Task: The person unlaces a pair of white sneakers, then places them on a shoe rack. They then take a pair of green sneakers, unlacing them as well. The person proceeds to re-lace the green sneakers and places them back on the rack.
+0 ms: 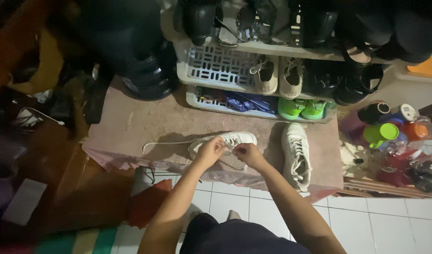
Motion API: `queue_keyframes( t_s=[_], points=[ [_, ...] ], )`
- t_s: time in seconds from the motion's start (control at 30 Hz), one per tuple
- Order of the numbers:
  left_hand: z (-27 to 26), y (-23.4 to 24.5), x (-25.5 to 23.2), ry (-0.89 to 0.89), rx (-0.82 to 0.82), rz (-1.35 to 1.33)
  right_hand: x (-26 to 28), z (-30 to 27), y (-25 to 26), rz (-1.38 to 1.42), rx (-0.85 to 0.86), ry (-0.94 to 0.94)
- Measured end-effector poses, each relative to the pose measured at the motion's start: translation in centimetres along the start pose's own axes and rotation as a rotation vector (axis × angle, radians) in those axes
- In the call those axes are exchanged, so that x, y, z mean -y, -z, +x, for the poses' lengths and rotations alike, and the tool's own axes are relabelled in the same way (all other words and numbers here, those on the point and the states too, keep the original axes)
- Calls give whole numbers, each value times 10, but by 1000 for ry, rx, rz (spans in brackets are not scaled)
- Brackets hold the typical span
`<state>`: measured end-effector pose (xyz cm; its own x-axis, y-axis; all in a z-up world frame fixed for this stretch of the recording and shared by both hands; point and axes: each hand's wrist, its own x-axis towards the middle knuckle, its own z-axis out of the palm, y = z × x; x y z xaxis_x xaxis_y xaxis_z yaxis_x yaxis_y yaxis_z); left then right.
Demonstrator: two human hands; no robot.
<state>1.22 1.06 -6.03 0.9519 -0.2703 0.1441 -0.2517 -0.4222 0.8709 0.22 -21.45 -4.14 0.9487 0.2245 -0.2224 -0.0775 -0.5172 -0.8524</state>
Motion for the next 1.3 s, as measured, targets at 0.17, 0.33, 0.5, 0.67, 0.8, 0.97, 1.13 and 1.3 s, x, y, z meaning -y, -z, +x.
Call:
queue_keyframes(
  t_s=[0.17, 0.33, 0.5, 0.67, 0.8, 0.97, 1.13, 1.3],
  points=[
    [4, -21, 69, 228, 64, -102, -17, 1, -20, -178, -193, 145],
    [13, -33, 102, 319, 105, -204, -36, 21, -55, -184, -199, -5],
    [15, -32, 106, 290, 108, -308, -45, 40, -80, -311, -327, 38],
    [17, -32, 102, 246, 162, -121, -32, 33, -85, -329, -335, 97],
    [36, -22, 86, 193, 339, 198, -21, 30, -79, -204, -392, 29],
    [44, -12, 67, 171, 469, 303, -21, 21, -76, 19, -398, -180],
    [29, -1, 76, -122, 325, 214, -13, 8, -64, -85, -322, -127],
    [13, 17, 81, -313, 44, 158, 8, -11, -47, -342, -373, -301]
  ],
)
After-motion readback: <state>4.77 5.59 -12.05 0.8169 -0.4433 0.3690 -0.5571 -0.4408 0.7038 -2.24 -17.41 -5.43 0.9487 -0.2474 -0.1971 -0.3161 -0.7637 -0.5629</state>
